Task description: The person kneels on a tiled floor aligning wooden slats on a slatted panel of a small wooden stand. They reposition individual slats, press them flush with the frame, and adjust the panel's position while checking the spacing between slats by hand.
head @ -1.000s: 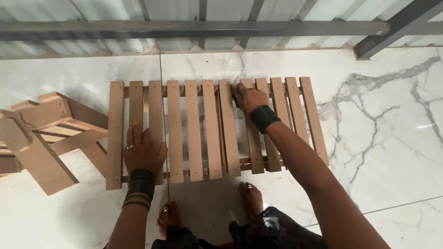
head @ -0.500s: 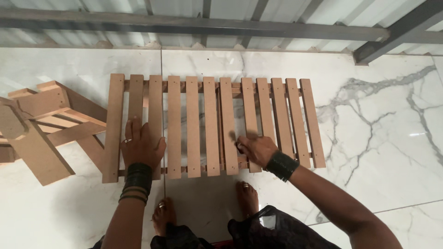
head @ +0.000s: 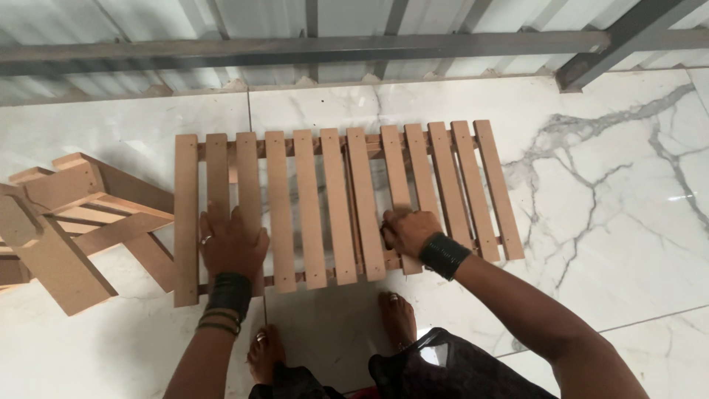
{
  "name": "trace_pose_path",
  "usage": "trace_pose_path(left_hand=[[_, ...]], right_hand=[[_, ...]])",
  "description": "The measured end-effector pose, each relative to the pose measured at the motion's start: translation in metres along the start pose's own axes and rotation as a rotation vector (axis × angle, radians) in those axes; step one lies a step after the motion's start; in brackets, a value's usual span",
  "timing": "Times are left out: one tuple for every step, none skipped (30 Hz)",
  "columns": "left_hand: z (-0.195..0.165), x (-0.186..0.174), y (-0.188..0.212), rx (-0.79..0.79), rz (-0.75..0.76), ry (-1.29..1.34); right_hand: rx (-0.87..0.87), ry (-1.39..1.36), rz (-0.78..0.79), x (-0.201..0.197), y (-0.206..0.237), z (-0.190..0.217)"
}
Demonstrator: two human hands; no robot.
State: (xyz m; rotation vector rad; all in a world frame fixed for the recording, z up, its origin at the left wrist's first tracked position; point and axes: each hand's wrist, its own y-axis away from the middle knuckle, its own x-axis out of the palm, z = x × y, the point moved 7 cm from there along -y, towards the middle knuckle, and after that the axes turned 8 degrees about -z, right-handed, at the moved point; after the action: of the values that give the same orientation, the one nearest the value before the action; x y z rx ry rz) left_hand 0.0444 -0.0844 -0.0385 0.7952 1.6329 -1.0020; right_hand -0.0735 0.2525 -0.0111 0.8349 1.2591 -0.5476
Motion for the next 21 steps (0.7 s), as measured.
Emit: trace_pose_path(left_hand=[[-0.006,0.003,0.002,0.005,-0.013,-0.016],[-0.012,0.006,0.004,0.008,0.001,-0.001],[-0.019,0.010,0.006,0.010,0.011,0.016],[-0.026,0.013,0.007,0.012,0.020,0.033],[-0.032,0.015,0.009,0.000,0.023,0.043],[-0.038,0.016,0.011,-0.011,0.025,0.054],[-0.043,0.017,0.013,-0.024,0.028,0.065],[-0.045,0.019,0.013,-0.033,0.039,0.069],[-0.046,0.020,0.012,-0.041,0.052,0.073],[-0.047,0.021,0.013,-0.051,0.065,0.076],[-0.048,0.019,0.012,-0.044,0.038,0.086],[-0.049,0.017,0.012,-0.038,0.009,0.093],[-0.049,0.014,0.011,-0.030,-0.021,0.098],[-0.048,0.014,0.012,-0.038,-0.020,0.083],[-0.049,0.014,0.013,-0.039,-0.019,0.070],[-0.049,0.015,0.013,-0.039,-0.018,0.058],[-0.050,0.015,0.012,-0.041,-0.020,0.061],[-0.050,0.015,0.012,-0.045,-0.021,0.062],[-0.049,0.015,0.012,-0.053,-0.021,0.060],[-0.049,0.015,0.012,-0.045,-0.033,0.064],[-0.050,0.014,0.011,-0.037,-0.044,0.068]], right_hand=[[0.037,0.009,0.045,0.001,0.003,-0.006],[0.093,-0.009,0.090,0.001,0.006,-0.013],[0.148,-0.025,0.132,0.000,0.010,-0.021],[0.203,-0.040,0.174,-0.001,0.014,-0.028],[0.227,-0.094,0.104,-0.010,0.017,-0.033],[0.250,-0.146,0.034,-0.020,0.020,-0.038],[0.273,-0.197,-0.035,-0.029,0.024,-0.042],[0.302,-0.208,-0.066,-0.036,0.028,-0.045],[0.331,-0.219,-0.096,-0.042,0.033,-0.046],[0.359,-0.231,-0.124,-0.049,0.037,-0.047],[0.386,-0.280,-0.140,-0.053,0.041,-0.047],[0.410,-0.331,-0.156,-0.056,0.045,-0.045],[0.434,-0.384,-0.174,-0.058,0.046,-0.043],[0.419,-0.507,-0.143,-0.055,0.047,-0.037],[0.407,-0.629,-0.115,-0.052,0.046,-0.031],[0.395,-0.752,-0.087,-0.047,0.044,-0.025],[0.362,-0.680,-0.098,-0.046,0.041,-0.021],[0.327,-0.609,-0.107,-0.045,0.038,-0.018],[0.288,-0.539,-0.113,-0.042,0.034,-0.015],[0.240,-0.564,-0.148,-0.041,0.030,-0.013],[0.192,-0.590,-0.181,-0.041,0.026,-0.011]])
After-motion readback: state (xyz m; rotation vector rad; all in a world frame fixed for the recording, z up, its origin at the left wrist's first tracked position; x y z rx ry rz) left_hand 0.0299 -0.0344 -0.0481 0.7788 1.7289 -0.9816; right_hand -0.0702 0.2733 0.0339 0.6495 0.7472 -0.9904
